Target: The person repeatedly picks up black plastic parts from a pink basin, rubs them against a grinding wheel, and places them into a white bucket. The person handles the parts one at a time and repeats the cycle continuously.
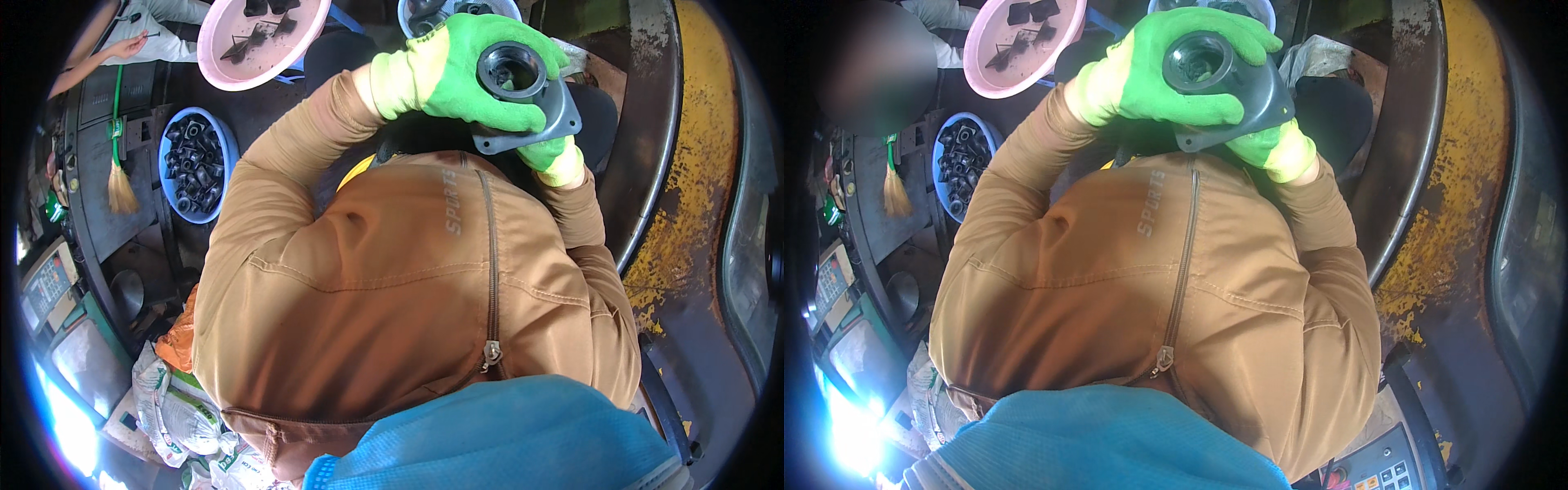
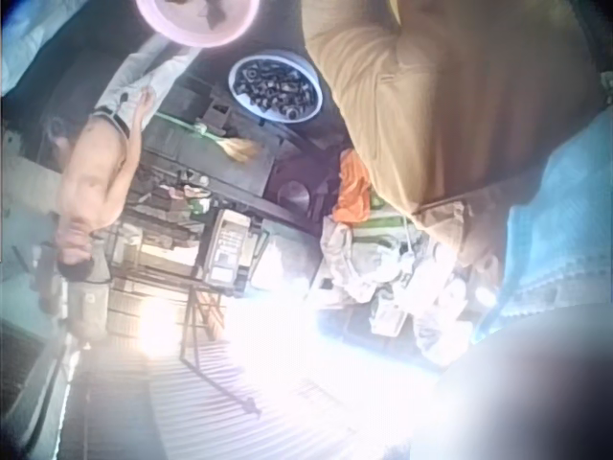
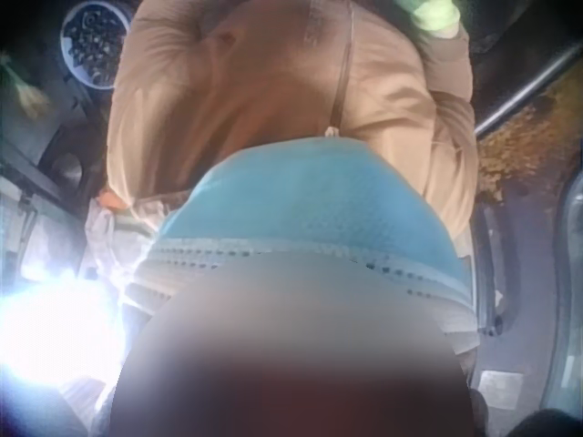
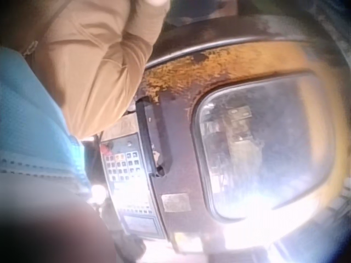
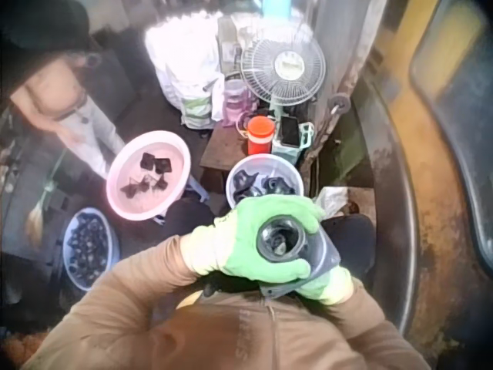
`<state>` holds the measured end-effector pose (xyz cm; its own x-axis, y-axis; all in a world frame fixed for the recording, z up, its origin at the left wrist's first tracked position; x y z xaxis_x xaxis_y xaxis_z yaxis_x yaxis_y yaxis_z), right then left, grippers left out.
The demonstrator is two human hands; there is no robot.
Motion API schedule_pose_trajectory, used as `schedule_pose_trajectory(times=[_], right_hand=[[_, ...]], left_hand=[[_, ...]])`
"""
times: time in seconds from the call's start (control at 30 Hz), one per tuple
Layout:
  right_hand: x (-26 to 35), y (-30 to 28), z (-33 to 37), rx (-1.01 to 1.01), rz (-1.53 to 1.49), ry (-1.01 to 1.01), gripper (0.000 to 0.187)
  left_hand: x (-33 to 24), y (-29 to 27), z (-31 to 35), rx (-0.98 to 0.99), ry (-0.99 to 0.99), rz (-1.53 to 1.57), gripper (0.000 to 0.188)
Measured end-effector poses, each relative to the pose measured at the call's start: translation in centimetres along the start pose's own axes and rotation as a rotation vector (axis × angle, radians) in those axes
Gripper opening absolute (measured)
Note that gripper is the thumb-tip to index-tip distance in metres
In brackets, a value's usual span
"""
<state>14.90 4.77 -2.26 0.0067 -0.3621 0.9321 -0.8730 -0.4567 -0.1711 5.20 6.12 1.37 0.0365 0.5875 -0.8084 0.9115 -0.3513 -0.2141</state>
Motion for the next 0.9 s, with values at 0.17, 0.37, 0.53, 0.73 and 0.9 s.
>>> schedule_pose_trajectory(times=[0.17,0.37,0.53,0.73,0.9], right_hand=[[-2.1,1.3,1.4,0.072,-0.117,0.089,0.062],[-2.3,1.7,0.0,-0.007,-0.241,0.074,0.065],[-0.5,-1.2,-1.6,-0.223,0.032,-0.138,0.064],[-0.9,1.7,-0.8,-0.007,-0.75,-0.07,0.044],[0.4,0.9,-0.4,-0.126,-0.218,-0.038,0.038]], left_hand=[[1.1,1.9,0.4,0.332,-0.239,0.332,0.048],[-0.2,1.7,-1.1,0.605,-0.215,0.608,0.057],[-2.9,-2.2,-3.2,0.04,0.15,-0.258,0.064],[-3.8,-1.0,-0.2,-0.425,0.266,-0.324,0.054],[-3.1,-1.3,-0.2,-0.329,0.271,-0.189,0.051]])
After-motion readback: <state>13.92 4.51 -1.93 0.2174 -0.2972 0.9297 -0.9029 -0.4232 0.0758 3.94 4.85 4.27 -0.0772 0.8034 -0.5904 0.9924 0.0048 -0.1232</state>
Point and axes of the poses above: each hand's wrist, its own z-axis away from the middle knuckle, its own y-axis out of the palm, x = y × z, the point moved 8 cm from there along -z, towards the middle knuckle, and after that the axes turned 4 degrees about -x, right-handed, at the moved point
